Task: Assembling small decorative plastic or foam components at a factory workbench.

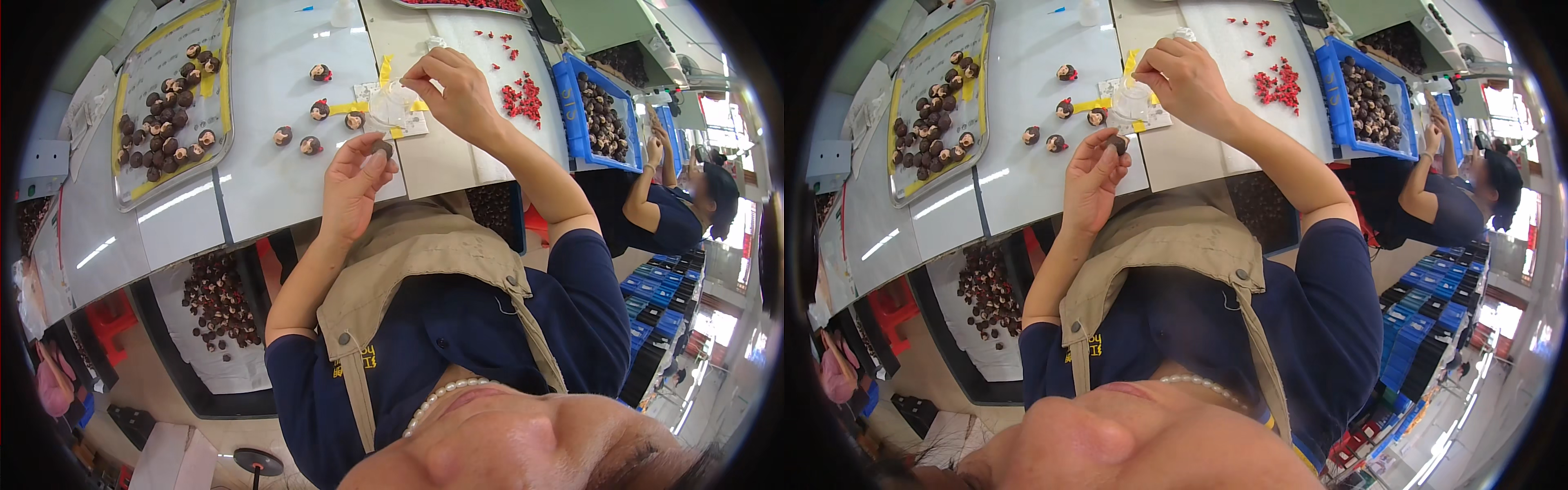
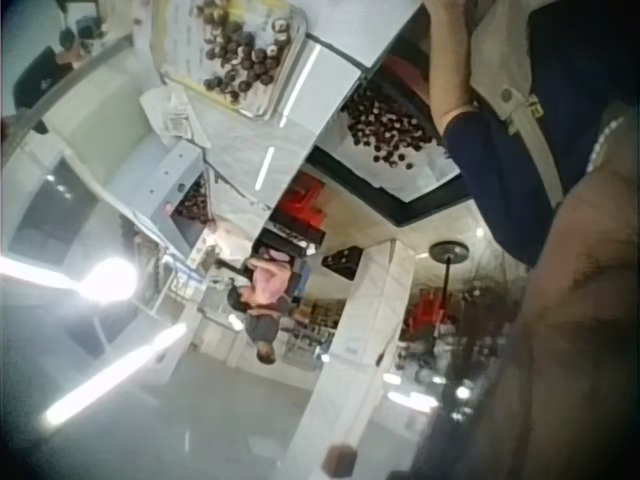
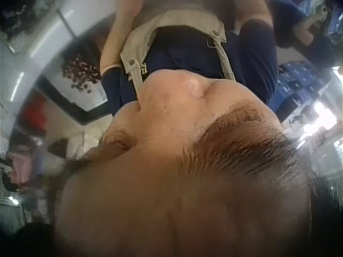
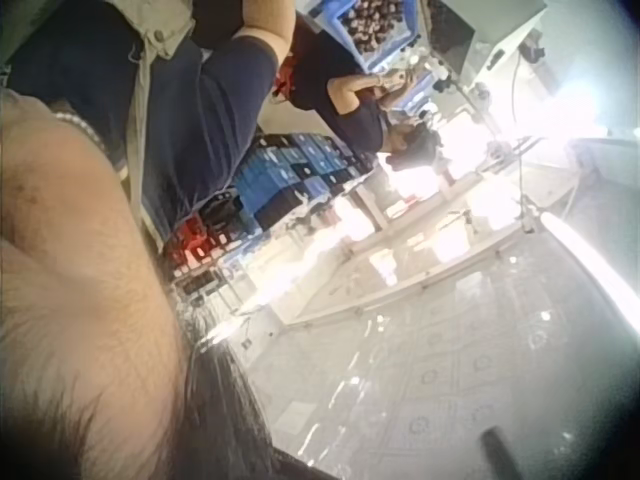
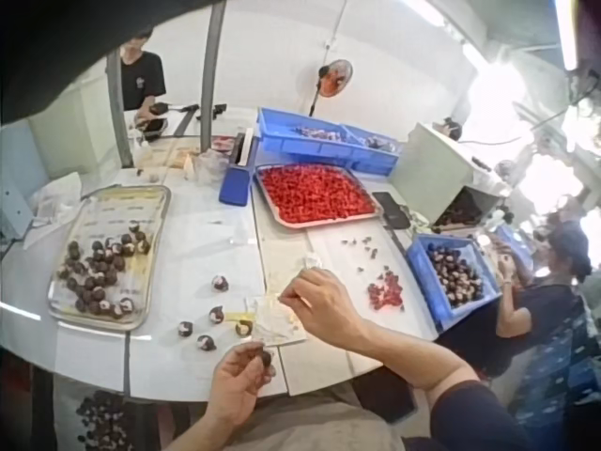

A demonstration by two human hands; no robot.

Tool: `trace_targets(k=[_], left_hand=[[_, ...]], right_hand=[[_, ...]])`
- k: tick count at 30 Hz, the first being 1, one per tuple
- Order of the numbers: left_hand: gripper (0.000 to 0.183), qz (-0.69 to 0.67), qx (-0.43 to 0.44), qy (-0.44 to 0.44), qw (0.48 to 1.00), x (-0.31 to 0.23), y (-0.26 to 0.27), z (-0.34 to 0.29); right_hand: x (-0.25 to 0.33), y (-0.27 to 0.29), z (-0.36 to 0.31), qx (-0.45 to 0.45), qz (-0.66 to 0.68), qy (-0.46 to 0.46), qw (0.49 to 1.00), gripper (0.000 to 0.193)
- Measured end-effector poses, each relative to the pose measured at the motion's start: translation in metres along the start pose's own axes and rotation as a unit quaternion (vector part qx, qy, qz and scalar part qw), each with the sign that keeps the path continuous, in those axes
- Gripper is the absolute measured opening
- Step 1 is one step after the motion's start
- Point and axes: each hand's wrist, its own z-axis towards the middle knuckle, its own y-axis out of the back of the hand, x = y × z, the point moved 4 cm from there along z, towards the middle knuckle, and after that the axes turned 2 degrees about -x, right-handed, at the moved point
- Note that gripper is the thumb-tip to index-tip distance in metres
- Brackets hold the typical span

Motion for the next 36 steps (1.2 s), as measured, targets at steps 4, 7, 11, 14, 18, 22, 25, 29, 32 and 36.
trace_targets(k=[4,7,11,14,18,22,25,29,32,36], left_hand=[[0.029,0.013,0.006,-0.003,1.000,0.001,0.001,0.001],[0.029,0.006,0.018,0.005,1.000,-0.001,-0.003,0.001],[0.029,-0.014,0.023,0.015,1.000,0.002,-0.003,0.002],[0.032,-0.039,0.028,0.027,0.998,0.004,-0.005,0.002],[0.033,-0.063,0.023,0.034,0.997,0.005,-0.007,0.002],[0.034,-0.061,0.032,0.027,0.997,0.006,-0.007,0.003],[0.034,-0.086,0.051,0.044,0.994,0.008,-0.008,0.006],[0.034,-0.082,0.004,0.042,0.996,0.010,-0.012,0.005],[0.033,-0.076,0.011,0.036,0.996,0.012,-0.009,0.003],[0.032,-0.126,0.041,0.040,0.990,0.013,-0.011,0.001]], right_hand=[[-0.002,-0.002,-0.001,0.007,-0.011,0.003,1.000,0.008],[0.002,0.002,0.000,0.009,-0.010,0.001,1.000,0.009],[0.002,0.006,0.000,-0.003,0.004,0.000,1.000,0.008],[0.002,0.005,-0.002,-0.004,0.009,-0.004,1.000,0.007],[0.012,0.019,-0.006,0.020,0.130,-0.107,0.985,0.005],[0.012,0.003,-0.042,0.050,0.461,-0.332,0.821,0.013],[0.015,-0.006,-0.056,0.035,0.493,-0.355,0.794,0.012],[0.015,-0.009,-0.063,0.020,0.501,-0.369,0.782,0.012],[0.019,-0.011,-0.066,0.004,0.522,-0.359,0.774,0.013],[0.025,-0.014,-0.069,0.010,0.526,-0.369,0.766,0.012]])
